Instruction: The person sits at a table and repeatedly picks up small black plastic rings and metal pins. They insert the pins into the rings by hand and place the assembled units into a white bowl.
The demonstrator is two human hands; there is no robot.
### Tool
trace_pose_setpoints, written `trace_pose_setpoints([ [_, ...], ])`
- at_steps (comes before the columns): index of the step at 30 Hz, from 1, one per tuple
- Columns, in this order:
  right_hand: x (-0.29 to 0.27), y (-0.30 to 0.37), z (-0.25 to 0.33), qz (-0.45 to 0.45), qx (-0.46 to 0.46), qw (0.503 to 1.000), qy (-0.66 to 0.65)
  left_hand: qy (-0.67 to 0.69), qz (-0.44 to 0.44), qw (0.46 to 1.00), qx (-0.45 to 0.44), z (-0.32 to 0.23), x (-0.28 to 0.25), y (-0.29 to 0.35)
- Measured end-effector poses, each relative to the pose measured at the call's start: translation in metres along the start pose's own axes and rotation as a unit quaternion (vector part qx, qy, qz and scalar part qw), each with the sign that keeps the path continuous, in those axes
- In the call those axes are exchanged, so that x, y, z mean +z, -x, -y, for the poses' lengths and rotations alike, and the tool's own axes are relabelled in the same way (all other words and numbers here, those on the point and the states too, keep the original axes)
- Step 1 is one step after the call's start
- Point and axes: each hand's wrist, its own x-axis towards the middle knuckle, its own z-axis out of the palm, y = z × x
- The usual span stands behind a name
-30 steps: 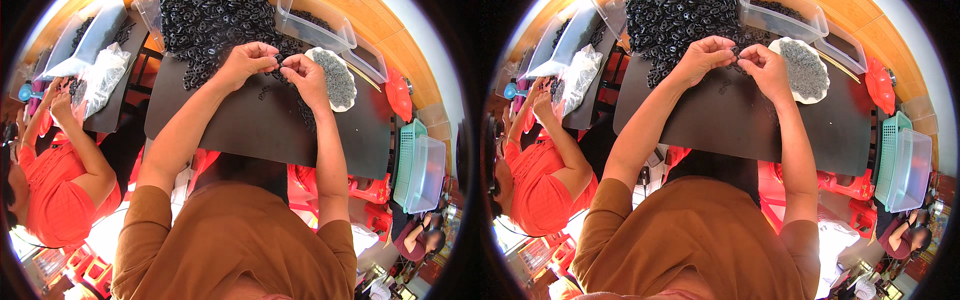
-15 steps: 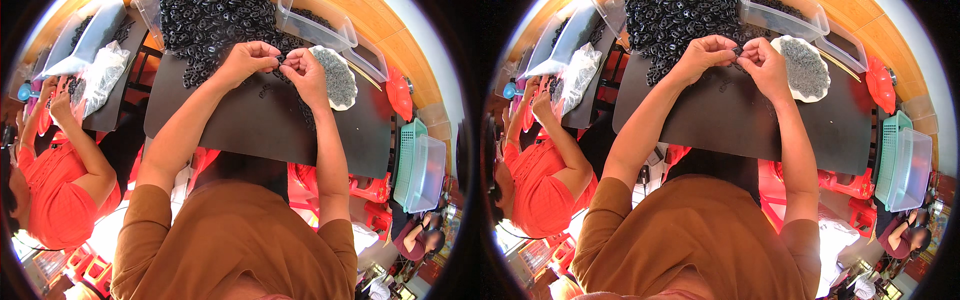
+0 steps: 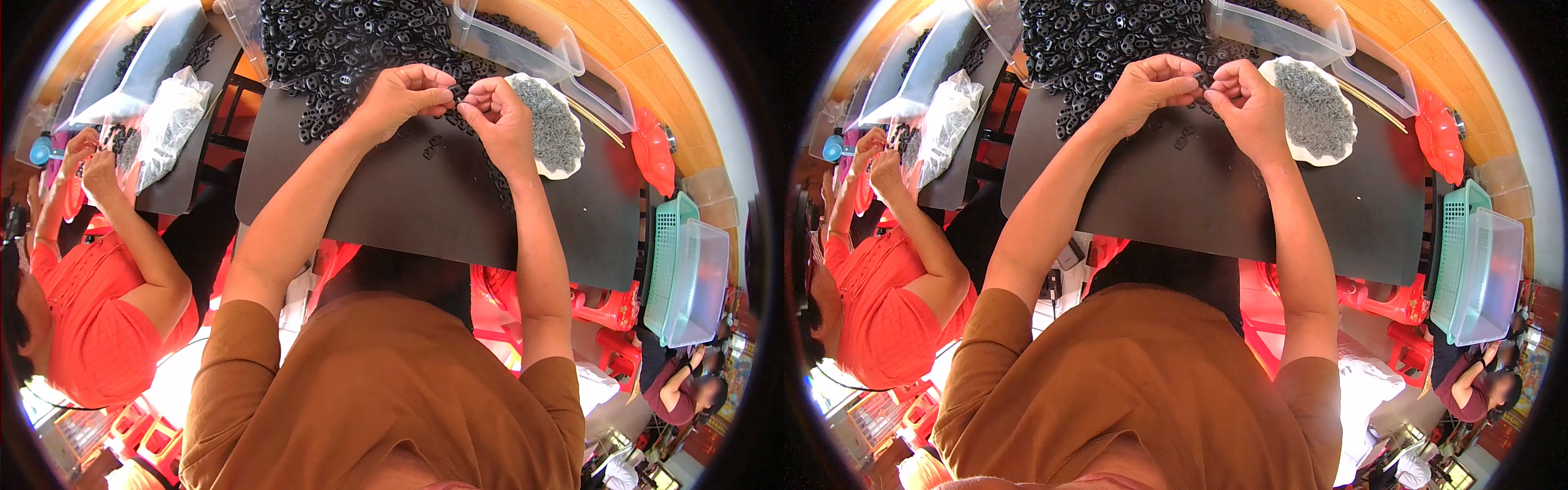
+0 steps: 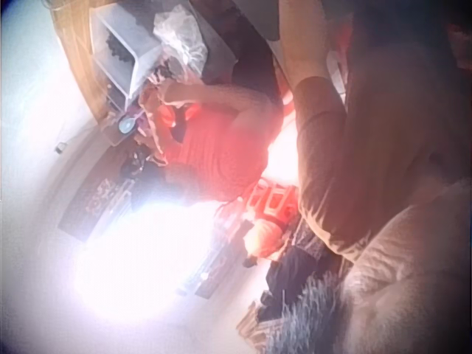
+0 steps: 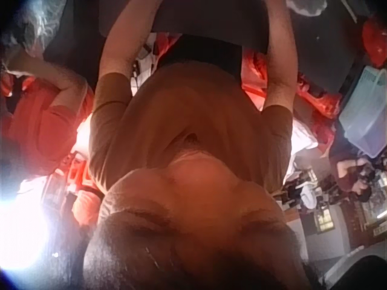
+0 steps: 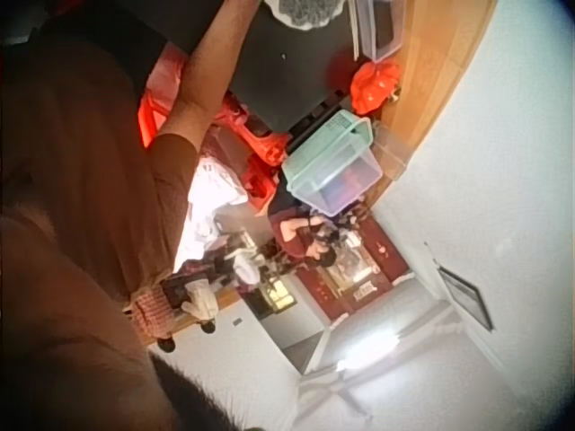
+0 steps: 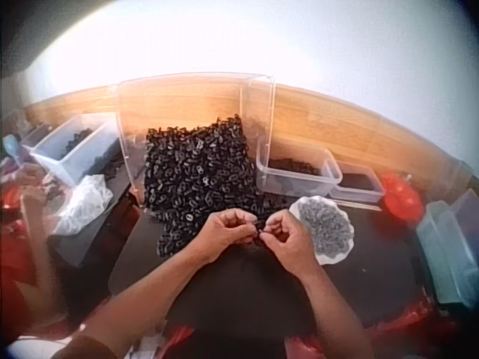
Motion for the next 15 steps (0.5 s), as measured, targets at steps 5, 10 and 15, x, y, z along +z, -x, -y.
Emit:
trace_pose_setpoints([
  [5,0.0001,-0.0001,0.0017,-0.007,-0.004,1.0,0.013,-0.016,-0.001,1.0,-0.001,-0.0006,0.0016,0.0004],
  [10,0.0011,0.0005,0.0034,-0.005,0.001,1.0,0.012,-0.057,-0.004,0.998,0.015,-0.0011,0.0015,0.0001],
  [15,0.0023,0.0005,0.0025,-0.005,-0.002,0.999,0.033,-0.091,-0.001,0.995,0.029,-0.0018,0.0031,0.0002],
])
